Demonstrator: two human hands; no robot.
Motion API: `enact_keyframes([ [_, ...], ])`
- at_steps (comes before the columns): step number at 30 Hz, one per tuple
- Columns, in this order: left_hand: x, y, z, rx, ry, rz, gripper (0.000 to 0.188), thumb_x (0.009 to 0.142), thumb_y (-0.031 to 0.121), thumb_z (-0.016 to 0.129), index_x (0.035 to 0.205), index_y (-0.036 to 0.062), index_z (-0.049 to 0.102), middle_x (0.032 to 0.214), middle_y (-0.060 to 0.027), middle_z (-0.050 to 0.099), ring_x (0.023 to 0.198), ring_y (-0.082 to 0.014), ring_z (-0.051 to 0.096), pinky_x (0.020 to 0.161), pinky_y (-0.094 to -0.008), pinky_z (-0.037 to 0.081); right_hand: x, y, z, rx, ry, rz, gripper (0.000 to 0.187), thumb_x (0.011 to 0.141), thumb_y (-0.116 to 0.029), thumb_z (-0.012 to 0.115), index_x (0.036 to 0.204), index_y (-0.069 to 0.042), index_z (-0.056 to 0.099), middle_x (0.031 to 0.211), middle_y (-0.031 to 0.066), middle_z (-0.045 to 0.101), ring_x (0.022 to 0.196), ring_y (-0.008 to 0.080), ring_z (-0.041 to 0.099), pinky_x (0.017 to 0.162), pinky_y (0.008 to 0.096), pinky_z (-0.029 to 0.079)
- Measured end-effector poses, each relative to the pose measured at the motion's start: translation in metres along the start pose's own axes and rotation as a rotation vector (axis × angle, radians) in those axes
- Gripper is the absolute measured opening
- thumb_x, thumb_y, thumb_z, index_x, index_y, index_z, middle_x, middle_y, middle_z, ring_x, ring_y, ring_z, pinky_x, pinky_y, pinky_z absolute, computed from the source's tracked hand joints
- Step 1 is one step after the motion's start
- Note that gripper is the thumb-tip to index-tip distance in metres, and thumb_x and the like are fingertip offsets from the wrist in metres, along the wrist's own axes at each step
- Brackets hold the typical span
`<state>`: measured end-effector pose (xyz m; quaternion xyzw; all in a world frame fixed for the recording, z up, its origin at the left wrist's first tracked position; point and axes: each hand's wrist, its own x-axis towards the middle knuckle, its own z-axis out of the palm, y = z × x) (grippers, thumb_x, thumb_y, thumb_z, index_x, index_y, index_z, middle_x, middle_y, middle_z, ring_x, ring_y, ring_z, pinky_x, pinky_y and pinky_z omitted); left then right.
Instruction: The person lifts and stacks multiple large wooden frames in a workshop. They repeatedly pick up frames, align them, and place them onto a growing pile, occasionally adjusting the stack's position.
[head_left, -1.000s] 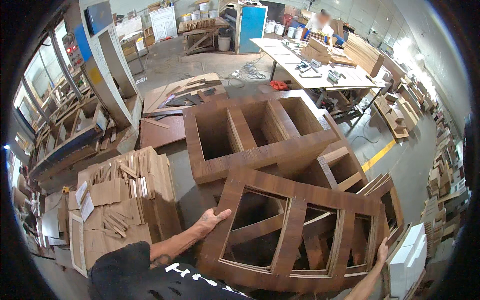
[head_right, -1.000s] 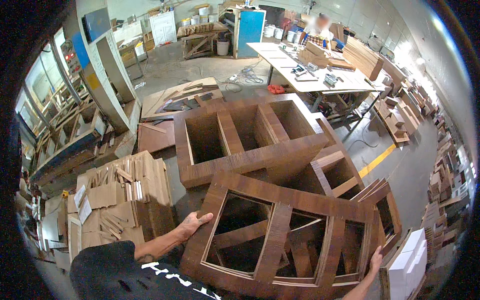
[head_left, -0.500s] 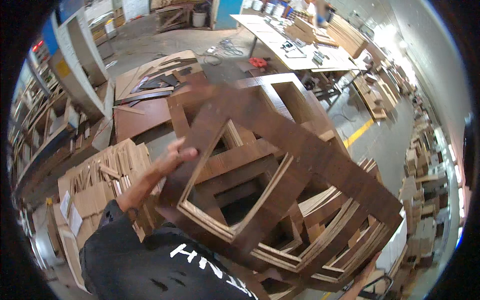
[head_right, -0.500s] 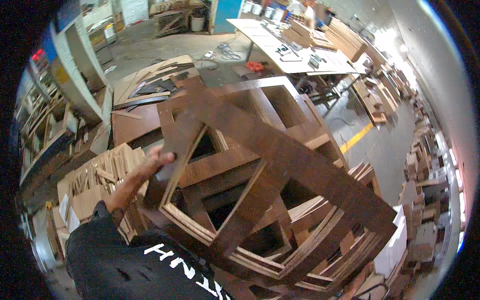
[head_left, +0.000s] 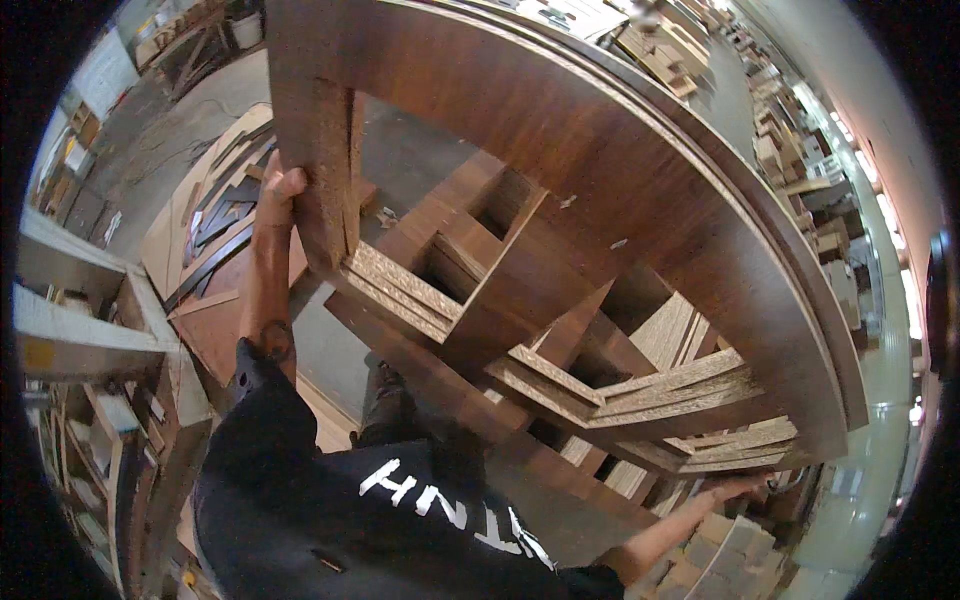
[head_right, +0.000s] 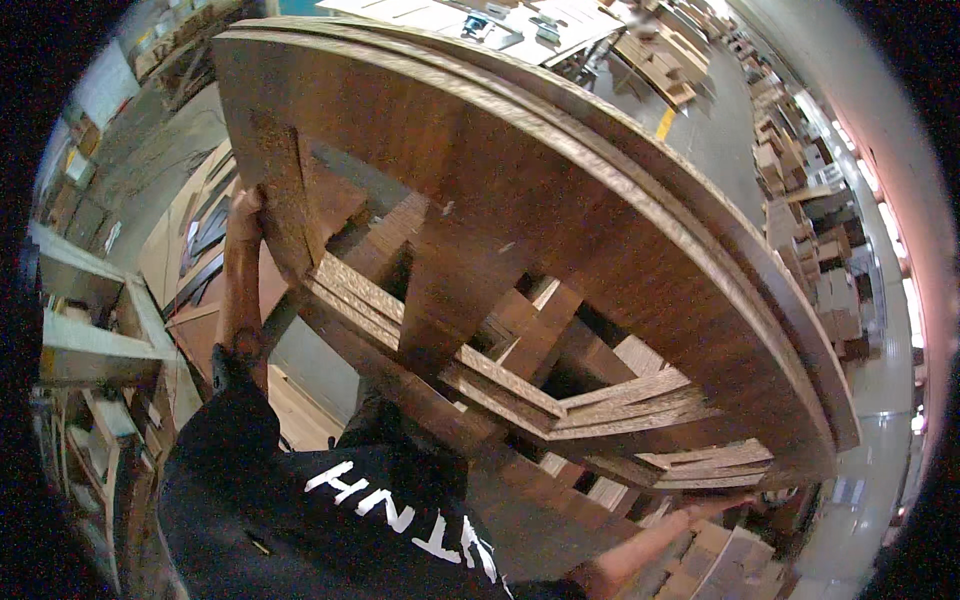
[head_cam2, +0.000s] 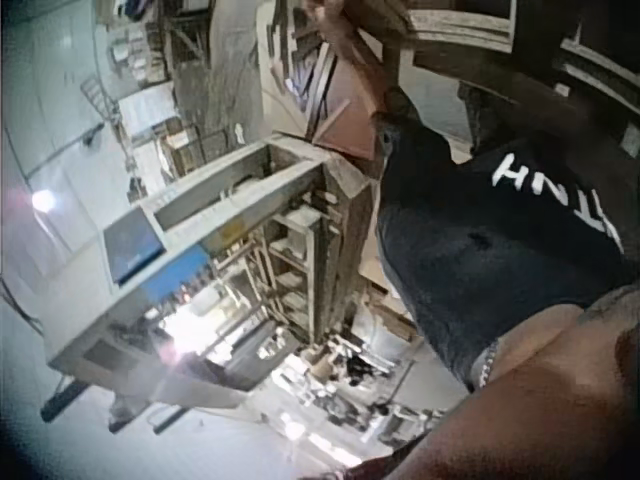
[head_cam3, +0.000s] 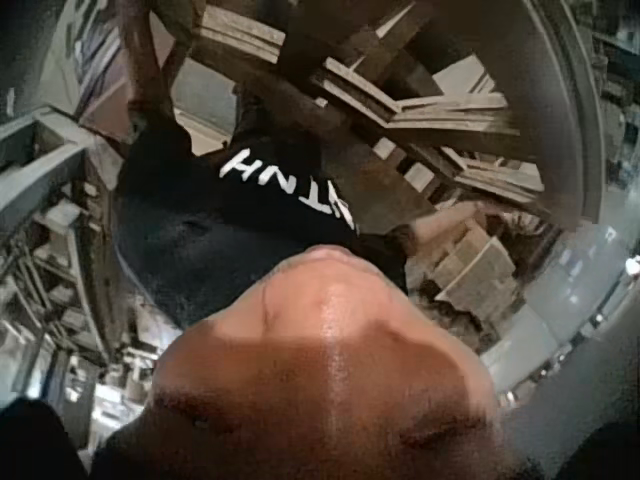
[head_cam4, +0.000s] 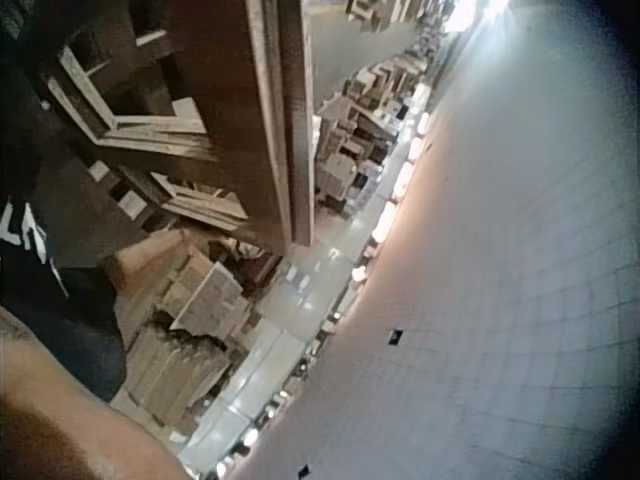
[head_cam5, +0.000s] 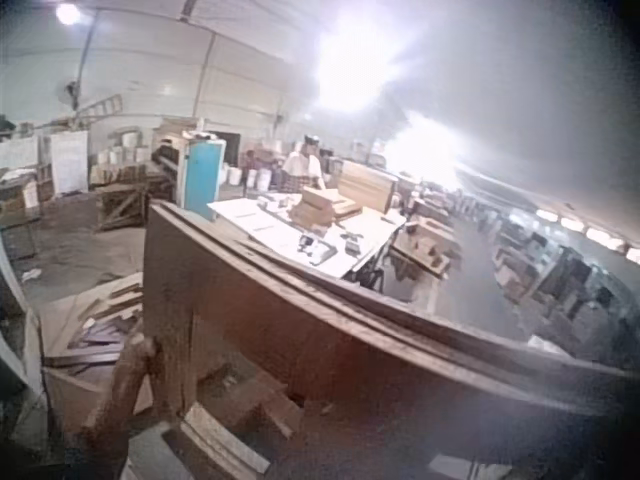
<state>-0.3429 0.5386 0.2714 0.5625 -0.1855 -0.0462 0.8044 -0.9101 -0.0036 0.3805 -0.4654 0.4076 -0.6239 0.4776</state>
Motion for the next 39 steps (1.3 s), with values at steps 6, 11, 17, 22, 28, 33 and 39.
enact_keyframes([
  [6, 0.014, -0.031, -0.03, -0.044, -0.045, 0.044, 0.083, 0.07, 0.051, 0.085, 0.128, -0.0005, 0.058, 0.117, -0.0087, 0.067, 0.102, -0.0222, 0.065, 0.09, -0.0368, 0.052, -0.049, 0.055, -0.032, -0.001, 0.155, -0.18, 0.087, 0.094, -0.078, 0.03, 0.159, -0.02, 0.026, 0.164, 0.0083, 0.023, 0.145, 0.0345, 0.032, 0.121, 0.0544, 0.026],
  [11, 0.025, -0.051, -0.039, -0.074, -0.075, 0.033, 0.081, 0.071, 0.049, 0.085, 0.129, 0.0003, 0.058, 0.119, -0.0086, 0.066, 0.103, -0.0227, 0.064, 0.089, -0.0372, 0.052, -0.08, 0.086, -0.046, 0.048, 0.23, -0.185, 0.085, 0.095, -0.077, 0.029, 0.159, -0.02, 0.026, 0.163, 0.0087, 0.024, 0.146, 0.0341, 0.032, 0.121, 0.0539, 0.026],
  [17, 0.024, -0.059, -0.047, -0.074, -0.111, 0.018, 0.079, 0.072, 0.047, 0.085, 0.13, 0.0012, 0.057, 0.12, -0.0084, 0.065, 0.103, -0.0233, 0.063, 0.087, -0.0377, 0.052, -0.099, 0.101, -0.063, 0.083, 0.263, -0.161, 0.084, 0.096, -0.076, 0.028, 0.158, -0.02, 0.026, 0.163, 0.0092, 0.025, 0.146, 0.0336, 0.031, 0.121, 0.0533, 0.026],
  [22, 0.028, -0.058, -0.049, -0.078, -0.149, 0.005, 0.077, 0.074, 0.045, 0.085, 0.13, 0.0019, 0.056, 0.121, -0.0083, 0.064, 0.103, -0.0237, 0.062, 0.086, -0.0381, 0.052, -0.091, 0.111, -0.093, 0.156, 0.182, -0.138, 0.081, 0.098, -0.073, 0.025, 0.157, -0.018, 0.03, 0.161, 0.0101, 0.027, 0.147, 0.0315, 0.03, 0.12, 0.0514, 0.027],
  [28, 0.03, -0.052, -0.07, -0.078, -0.219, 0.027, 0.075, 0.075, 0.043, 0.085, 0.131, 0.0028, 0.056, 0.123, -0.0081, 0.063, 0.103, -0.0243, 0.061, 0.085, -0.0386, 0.052, -0.122, 0.09, -0.066, 0.091, 0.186, -0.098, 0.076, 0.099, -0.069, 0.038, 0.152, -0.015, 0.039, 0.151, 0.0085, 0.044, 0.135, 0.027, 0.045, 0.114, 0.0449, 0.037],
  [33, 0.037, -0.022, -0.086, 0.027, -0.144, -0.075, 0.077, 0.08, 0.048, 0.081, 0.136, 0.0016, 0.054, 0.122, -0.0062, 0.062, 0.109, -0.0209, 0.059, 0.095, -0.0362, 0.047, -0.107, 0.08, -0.09, 0.258, -0.015, -0.059, 0.061, 0.103, -0.055, 0.044, 0.145, -0.011, 0.049, 0.142, 0.0083, 0.055, 0.125, 0.0274, 0.055, 0.105, 0.0429, 0.046],
  [39, 0.035, 0.033, -0.038, 0.224, -0.113, -0.017, 0.049, 0.097, 0.034, 0.064, 0.131, -0.0005, 0.058, 0.108, -0.0021, 0.062, 0.091, -0.0098, 0.054, 0.083, -0.0276, 0.045, -0.083, 0.046, -0.107, 0.206, -0.178, -0.068, 0.061, 0.101, -0.052, 0.049, 0.143, -0.008, 0.05, 0.144, 0.0086, 0.052, 0.131, 0.0259, 0.05, 0.106, 0.0444, 0.043],
])
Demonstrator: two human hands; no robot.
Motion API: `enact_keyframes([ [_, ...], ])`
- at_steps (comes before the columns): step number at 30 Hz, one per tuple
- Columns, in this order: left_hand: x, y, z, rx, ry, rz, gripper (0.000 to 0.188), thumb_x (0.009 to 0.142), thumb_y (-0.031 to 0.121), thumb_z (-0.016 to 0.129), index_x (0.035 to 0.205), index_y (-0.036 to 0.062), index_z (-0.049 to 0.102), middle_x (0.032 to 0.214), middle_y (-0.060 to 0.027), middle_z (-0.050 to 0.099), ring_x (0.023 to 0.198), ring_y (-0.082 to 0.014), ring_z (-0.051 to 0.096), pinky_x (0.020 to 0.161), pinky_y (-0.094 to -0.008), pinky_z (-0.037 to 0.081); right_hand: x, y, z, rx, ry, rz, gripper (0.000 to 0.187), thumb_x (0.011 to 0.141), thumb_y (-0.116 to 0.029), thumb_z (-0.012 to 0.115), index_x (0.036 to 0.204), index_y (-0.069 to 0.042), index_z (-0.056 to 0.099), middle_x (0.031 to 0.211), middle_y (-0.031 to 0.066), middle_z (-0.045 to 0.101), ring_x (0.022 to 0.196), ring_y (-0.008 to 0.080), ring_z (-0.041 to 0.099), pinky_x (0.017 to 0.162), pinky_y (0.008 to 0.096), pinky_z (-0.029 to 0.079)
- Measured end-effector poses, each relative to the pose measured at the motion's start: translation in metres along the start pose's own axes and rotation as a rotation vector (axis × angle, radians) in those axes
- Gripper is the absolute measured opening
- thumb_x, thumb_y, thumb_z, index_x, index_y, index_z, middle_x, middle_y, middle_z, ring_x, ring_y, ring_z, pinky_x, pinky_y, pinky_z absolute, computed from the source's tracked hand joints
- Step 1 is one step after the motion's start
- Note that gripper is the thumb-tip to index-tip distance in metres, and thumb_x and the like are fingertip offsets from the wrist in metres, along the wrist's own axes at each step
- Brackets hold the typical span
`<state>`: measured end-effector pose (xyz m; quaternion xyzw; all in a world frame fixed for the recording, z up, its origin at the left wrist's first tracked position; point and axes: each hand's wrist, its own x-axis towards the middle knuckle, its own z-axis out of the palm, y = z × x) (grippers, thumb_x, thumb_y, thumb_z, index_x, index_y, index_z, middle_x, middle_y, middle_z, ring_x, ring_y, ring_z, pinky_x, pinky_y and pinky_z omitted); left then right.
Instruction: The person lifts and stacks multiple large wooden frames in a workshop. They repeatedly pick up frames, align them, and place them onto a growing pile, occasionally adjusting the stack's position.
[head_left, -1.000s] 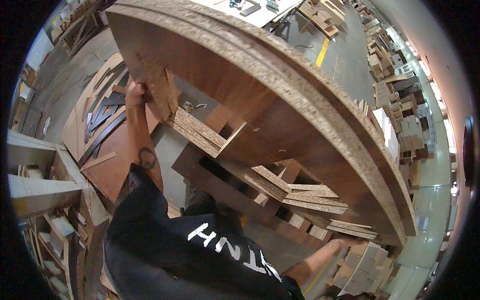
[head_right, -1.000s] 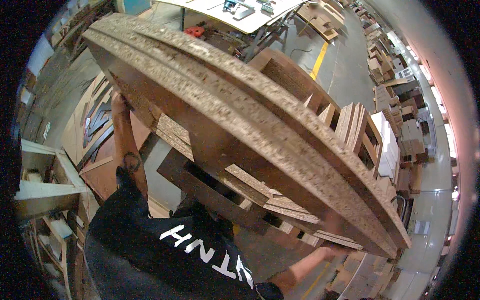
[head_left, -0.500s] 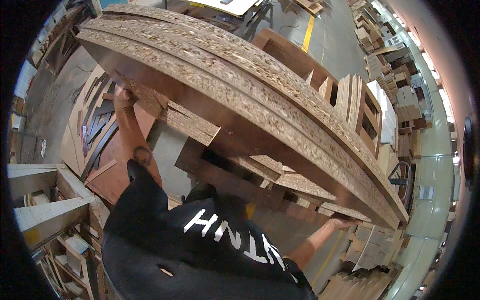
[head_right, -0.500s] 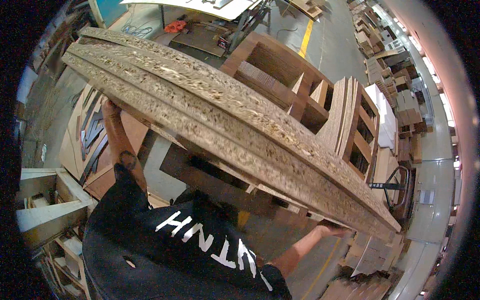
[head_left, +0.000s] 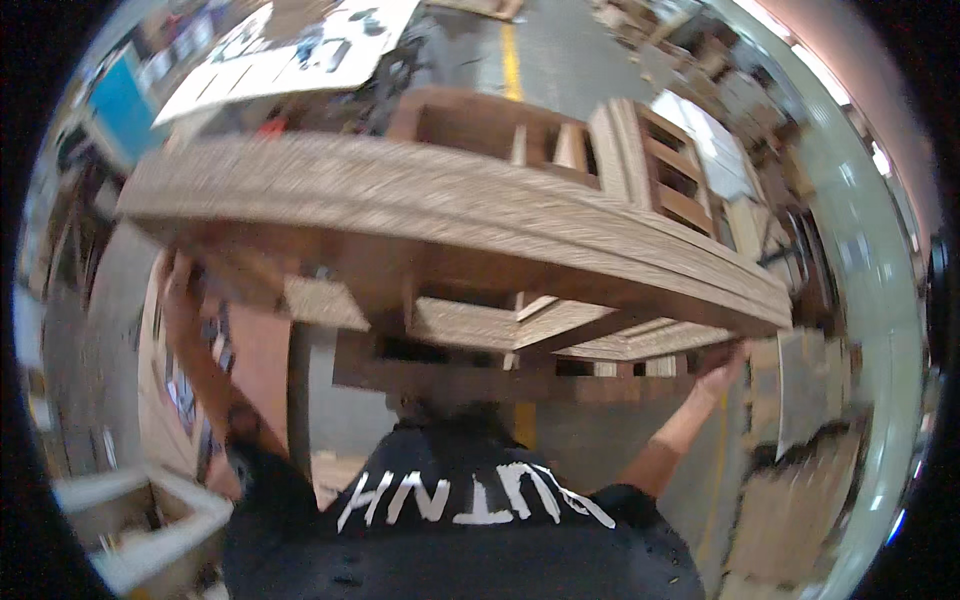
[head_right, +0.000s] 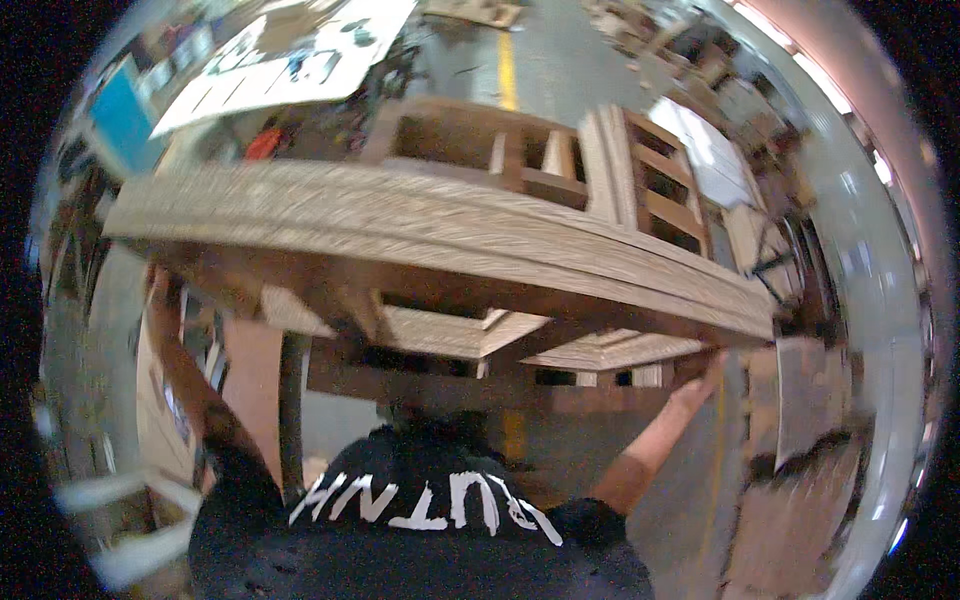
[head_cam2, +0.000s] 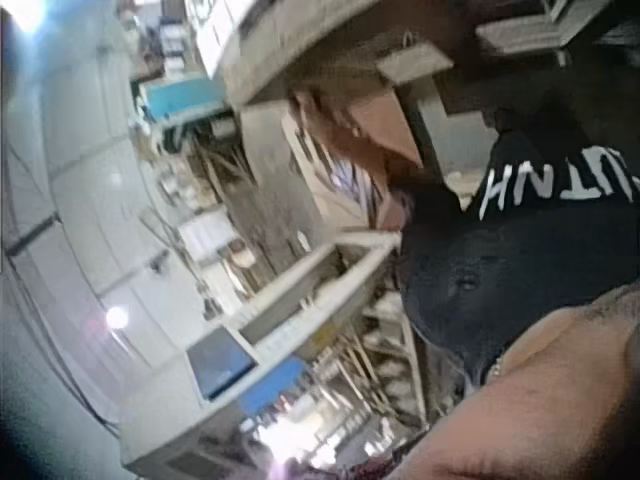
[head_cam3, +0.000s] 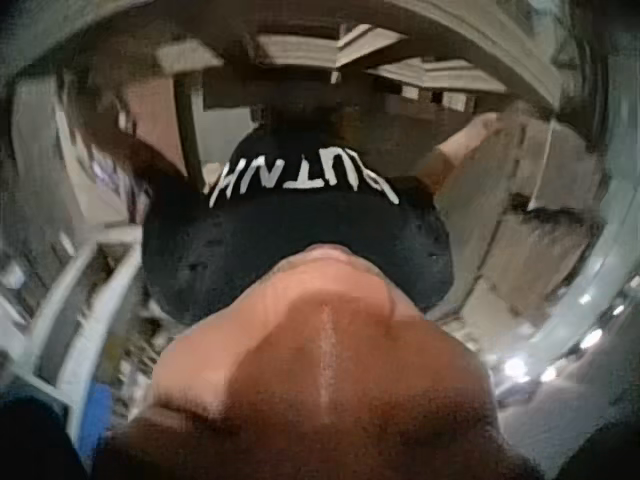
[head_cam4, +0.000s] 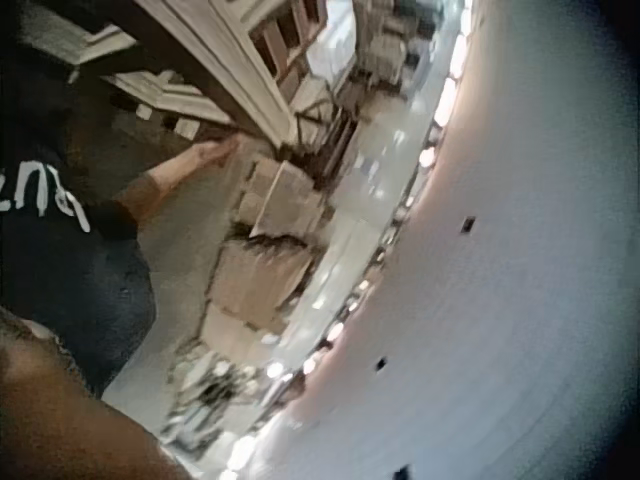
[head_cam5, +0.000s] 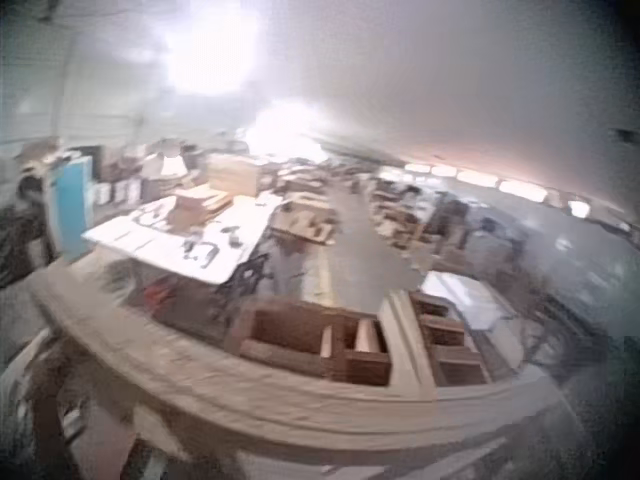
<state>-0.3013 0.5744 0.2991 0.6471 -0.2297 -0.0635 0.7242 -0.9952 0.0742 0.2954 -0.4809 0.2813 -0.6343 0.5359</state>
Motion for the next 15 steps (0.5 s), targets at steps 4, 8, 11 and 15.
enact_keyframes([
  [4, -0.002, 0.004, -0.016, 0.045, -0.02, 0.044, 0.063, 0.101, 0.035, 0.058, 0.148, -0.0038, 0.043, 0.147, -0.0158, 0.049, 0.133, -0.0273, 0.048, 0.111, -0.0393, 0.038, -0.002, -0.012, 0.027, -0.072, 0.062, -0.061, 0.05, 0.099, -0.048, 0.059, 0.129, -0.008, 0.058, 0.118, 0.0001, 0.062, 0.099, 0.0107, 0.057, 0.079, 0.0275, 0.046],
  [8, 0.001, -0.001, -0.023, 0.07, -0.038, 0.116, 0.062, 0.103, 0.038, 0.055, 0.148, -0.0025, 0.043, 0.145, -0.0171, 0.05, 0.132, -0.0281, 0.049, 0.109, -0.0401, 0.04, -0.006, -0.007, 0.029, -0.008, 0.062, -0.013, 0.054, 0.102, -0.045, 0.056, 0.138, -0.005, 0.052, 0.131, 0.0026, 0.058, 0.119, 0.017, 0.052, 0.099, 0.0365, 0.041],
  [11, 0.005, 0.003, -0.014, 0.064, -0.016, 0.08, 0.058, 0.105, 0.037, 0.053, 0.147, -0.0022, 0.045, 0.143, -0.017, 0.052, 0.128, -0.0275, 0.052, 0.106, -0.0392, 0.043, -0.01, -0.009, 0.023, -0.045, -0.002, -0.038, 0.047, 0.104, -0.04, 0.054, 0.137, -0.005, 0.053, 0.131, 0.0029, 0.06, 0.122, 0.0176, 0.055, 0.102, 0.0382, 0.043],
  [15, 0.011, -0.009, -0.027, -0.006, 0.042, 0.088, 0.05, 0.106, 0.034, 0.051, 0.141, -0.0016, 0.05, 0.135, -0.0154, 0.058, 0.118, -0.0235, 0.058, 0.099, -0.0391, 0.048, -0.016, -0.021, 0.05, 0.073, -0.062, -0.02, 0.038, 0.104, -0.034, 0.056, 0.131, -0.006, 0.057, 0.129, 0.0022, 0.061, 0.118, 0.0156, 0.057, 0.101, 0.0354, 0.045],
])
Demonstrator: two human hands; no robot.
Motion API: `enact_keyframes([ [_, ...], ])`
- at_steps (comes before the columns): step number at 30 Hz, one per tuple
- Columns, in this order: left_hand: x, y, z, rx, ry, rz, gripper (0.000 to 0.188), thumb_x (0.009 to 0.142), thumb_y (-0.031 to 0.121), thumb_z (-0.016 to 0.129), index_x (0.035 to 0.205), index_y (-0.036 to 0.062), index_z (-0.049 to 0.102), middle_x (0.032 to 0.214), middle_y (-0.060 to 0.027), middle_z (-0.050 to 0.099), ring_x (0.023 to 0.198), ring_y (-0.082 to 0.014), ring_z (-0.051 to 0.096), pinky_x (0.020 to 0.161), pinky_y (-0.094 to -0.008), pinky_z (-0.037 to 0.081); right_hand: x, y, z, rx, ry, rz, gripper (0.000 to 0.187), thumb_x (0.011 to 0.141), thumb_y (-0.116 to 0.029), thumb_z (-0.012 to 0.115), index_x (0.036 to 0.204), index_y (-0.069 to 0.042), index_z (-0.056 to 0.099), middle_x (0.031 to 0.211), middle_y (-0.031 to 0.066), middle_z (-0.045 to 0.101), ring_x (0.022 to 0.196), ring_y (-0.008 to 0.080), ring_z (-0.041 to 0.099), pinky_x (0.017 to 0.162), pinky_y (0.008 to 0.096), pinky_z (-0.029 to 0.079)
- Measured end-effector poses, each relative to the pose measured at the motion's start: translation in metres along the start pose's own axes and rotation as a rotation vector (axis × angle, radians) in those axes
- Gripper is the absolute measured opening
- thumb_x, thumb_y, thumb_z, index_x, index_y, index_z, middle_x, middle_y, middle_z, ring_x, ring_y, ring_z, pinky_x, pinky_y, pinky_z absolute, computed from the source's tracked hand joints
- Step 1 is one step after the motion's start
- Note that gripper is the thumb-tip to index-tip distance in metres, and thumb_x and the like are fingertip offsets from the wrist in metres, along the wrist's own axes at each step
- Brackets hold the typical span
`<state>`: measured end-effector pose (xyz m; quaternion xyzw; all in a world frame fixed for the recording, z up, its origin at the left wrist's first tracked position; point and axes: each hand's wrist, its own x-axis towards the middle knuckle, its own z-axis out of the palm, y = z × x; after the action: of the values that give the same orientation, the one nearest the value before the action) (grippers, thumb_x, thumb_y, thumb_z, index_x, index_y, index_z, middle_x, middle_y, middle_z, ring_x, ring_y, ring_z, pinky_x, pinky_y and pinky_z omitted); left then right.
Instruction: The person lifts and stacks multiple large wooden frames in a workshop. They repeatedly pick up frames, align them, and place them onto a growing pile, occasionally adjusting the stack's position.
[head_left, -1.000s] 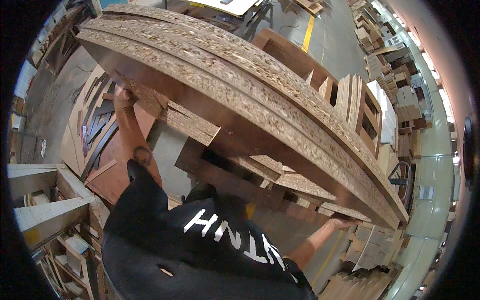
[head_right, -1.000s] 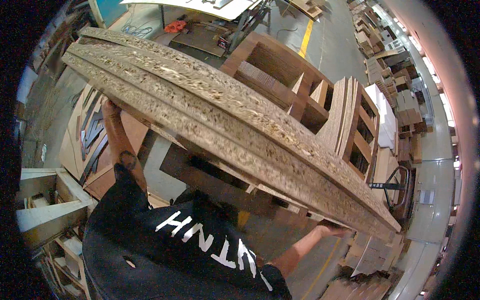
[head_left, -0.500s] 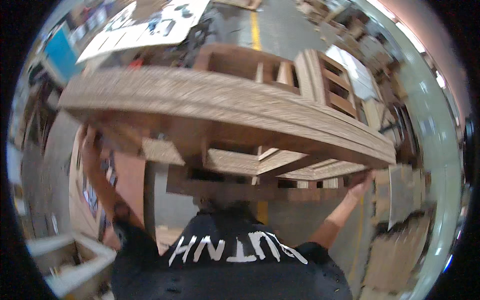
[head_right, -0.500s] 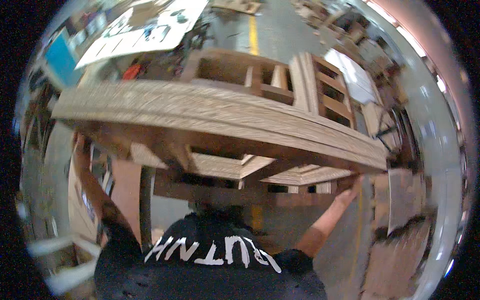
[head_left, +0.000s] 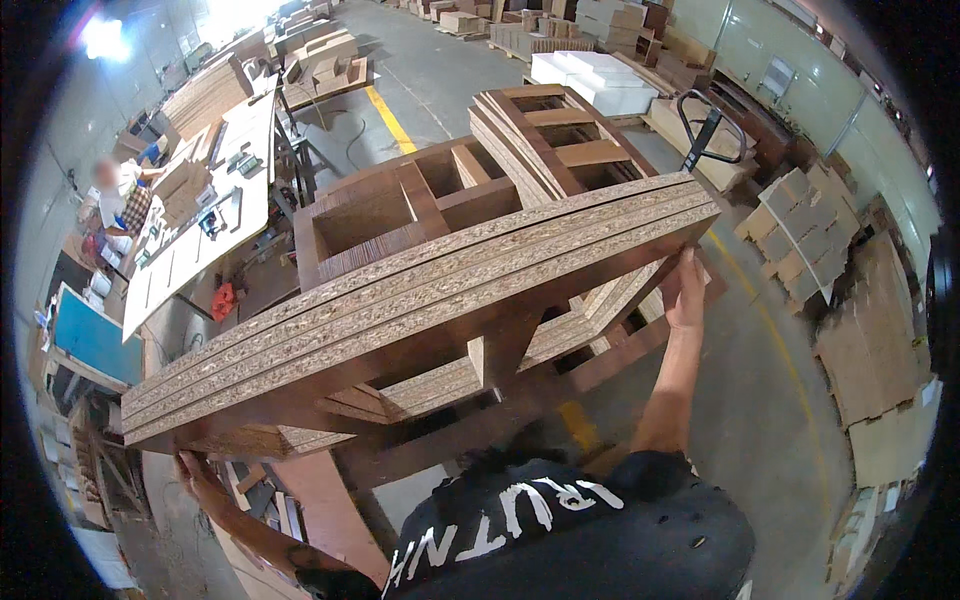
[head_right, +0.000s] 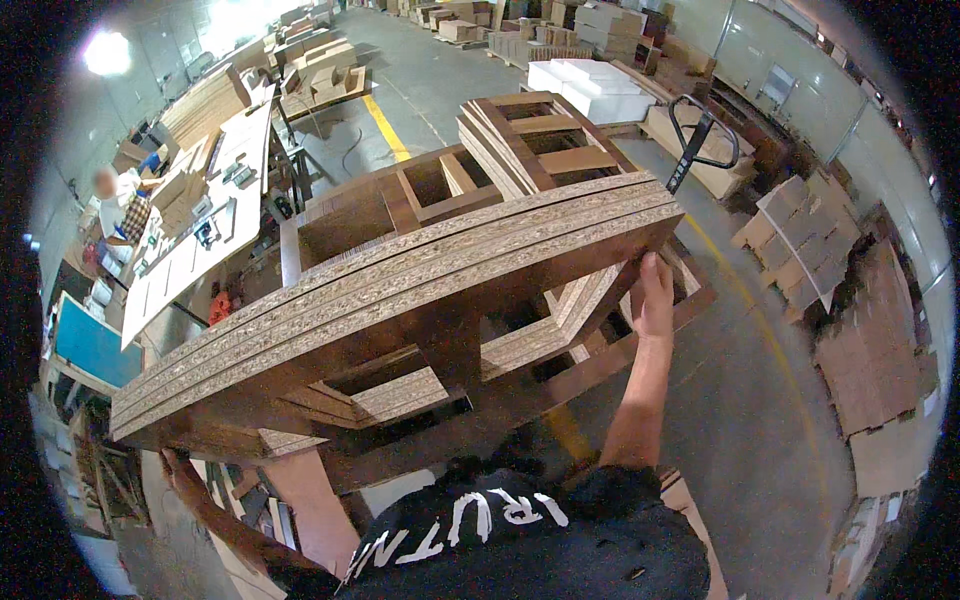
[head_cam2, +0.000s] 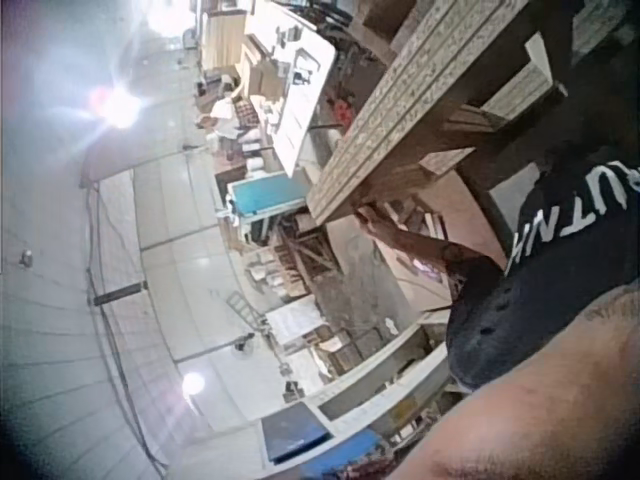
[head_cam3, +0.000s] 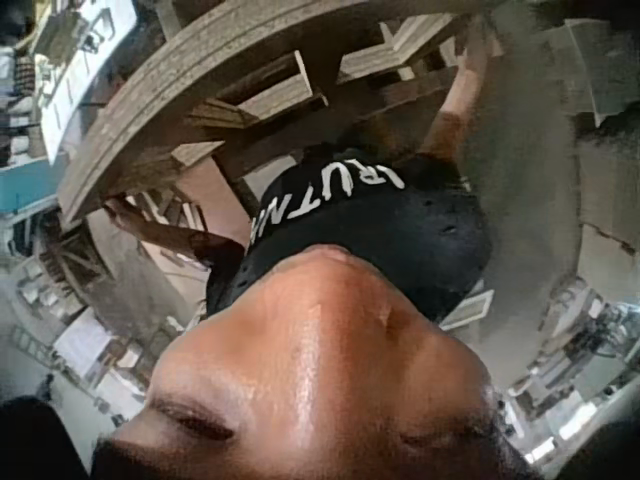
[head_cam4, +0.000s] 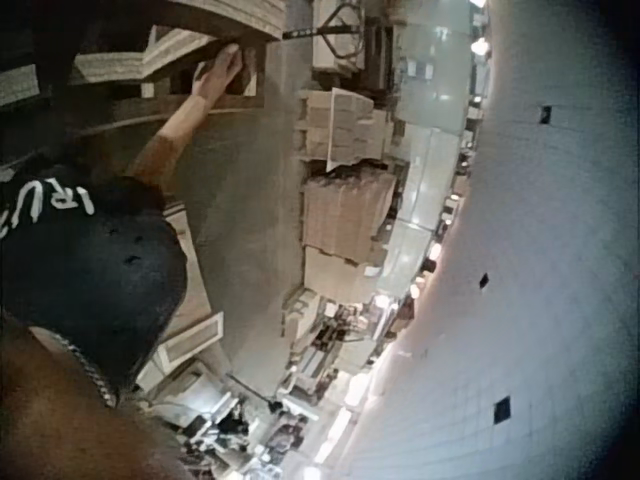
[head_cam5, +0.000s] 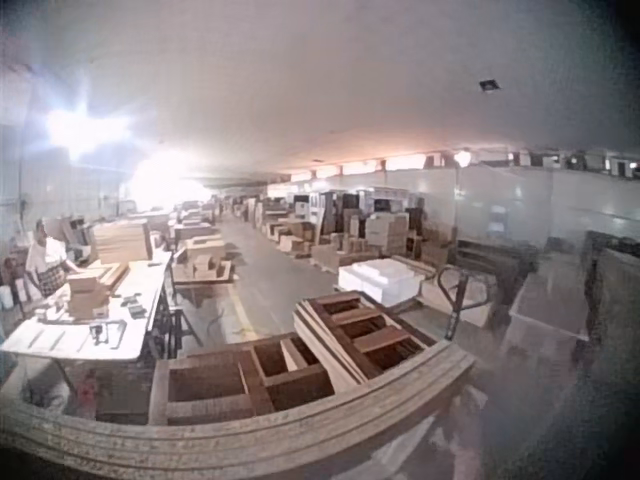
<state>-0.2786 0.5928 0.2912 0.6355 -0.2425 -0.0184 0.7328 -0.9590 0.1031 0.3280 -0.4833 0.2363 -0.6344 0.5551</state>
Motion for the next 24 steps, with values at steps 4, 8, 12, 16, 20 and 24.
enact_keyframes([
  [4, 0.0, -0.002, 0.009, -0.003, -0.056, 0.05, 0.05, 0.105, 0.038, 0.053, 0.138, -0.0006, 0.053, 0.129, -0.0129, 0.061, 0.113, -0.0232, 0.06, 0.098, -0.0386, 0.047, 0.001, 0.008, 0.0, -0.063, 0.152, 0.025, 0.048, 0.099, -0.038, 0.065, 0.133, -0.005, 0.057, 0.131, 0.0021, 0.059, 0.12, 0.0144, 0.053, 0.1, 0.0331, 0.042],
  [8, 0.003, -0.003, 0.002, 0.072, -0.071, 0.033, 0.053, 0.101, 0.042, 0.06, 0.134, 0.001, 0.055, 0.123, -0.0107, 0.063, 0.108, -0.0218, 0.061, 0.092, -0.0356, 0.049, 0.004, 0.029, -0.014, -0.142, 0.401, 0.063, 0.054, 0.096, -0.042, 0.067, 0.135, -0.006, 0.055, 0.133, 0.0027, 0.058, 0.122, 0.0169, 0.052, 0.1, 0.0354, 0.043],
  [12, -0.009, 0.0, 0.025, -0.1, 0.109, 0.05, 0.047, 0.098, 0.029, 0.065, 0.131, -0.0051, 0.057, 0.114, -0.011, 0.064, 0.101, -0.0198, 0.061, 0.087, -0.0341, 0.05, 0.003, 0.011, -0.059, -0.17, 0.072, 0.006, 0.049, 0.099, -0.043, 0.062, 0.13, -0.005, 0.058, 0.13, 0.0062, 0.059, 0.117, 0.0188, 0.056, 0.098, 0.0362, 0.045],
  [16, -0.02, 0.02, 0.039, -0.159, 0.046, 0.123, 0.046, 0.102, 0.032, 0.06, 0.129, -0.0045, 0.057, 0.119, -0.0101, 0.065, 0.106, -0.0198, 0.062, 0.091, -0.0334, 0.05, -0.003, 0.008, -0.027, -0.109, 0.299, 0.004, 0.045, 0.101, -0.04, 0.059, 0.128, -0.004, 0.058, 0.124, 0.0065, 0.061, 0.113, 0.0197, 0.058, 0.093, 0.0367, 0.048],
  [20, -0.023, 0.019, 0.041, -0.05, 0.168, 0.106, 0.041, 0.104, 0.033, 0.058, 0.123, -0.0027, 0.06, 0.11, -0.0069, 0.065, 0.098, -0.0163, 0.06, 0.085, -0.0314, 0.048, 0.004, 0.022, -0.06, -0.096, 0.173, -0.014, 0.045, 0.101, -0.039, 0.059, 0.13, -0.005, 0.057, 0.122, 0.0064, 0.062, 0.109, 0.0209, 0.06, 0.092, 0.0361, 0.049],
  [24, -0.023, 0.03, 0.046, -0.061, 0.122, 0.111, 0.037, 0.105, 0.033, 0.055, 0.118, -0.0016, 0.061, 0.103, -0.0048, 0.064, 0.09, -0.0133, 0.056, 0.08, -0.03, 0.046, 0.005, 0.01, -0.027, -0.032, 0.134, 0.008, 0.045, 0.102, -0.038, 0.058, 0.132, -0.005, 0.056, 0.124, 0.0061, 0.062, 0.109, 0.0196, 0.06, 0.091, 0.0349, 0.049],
])
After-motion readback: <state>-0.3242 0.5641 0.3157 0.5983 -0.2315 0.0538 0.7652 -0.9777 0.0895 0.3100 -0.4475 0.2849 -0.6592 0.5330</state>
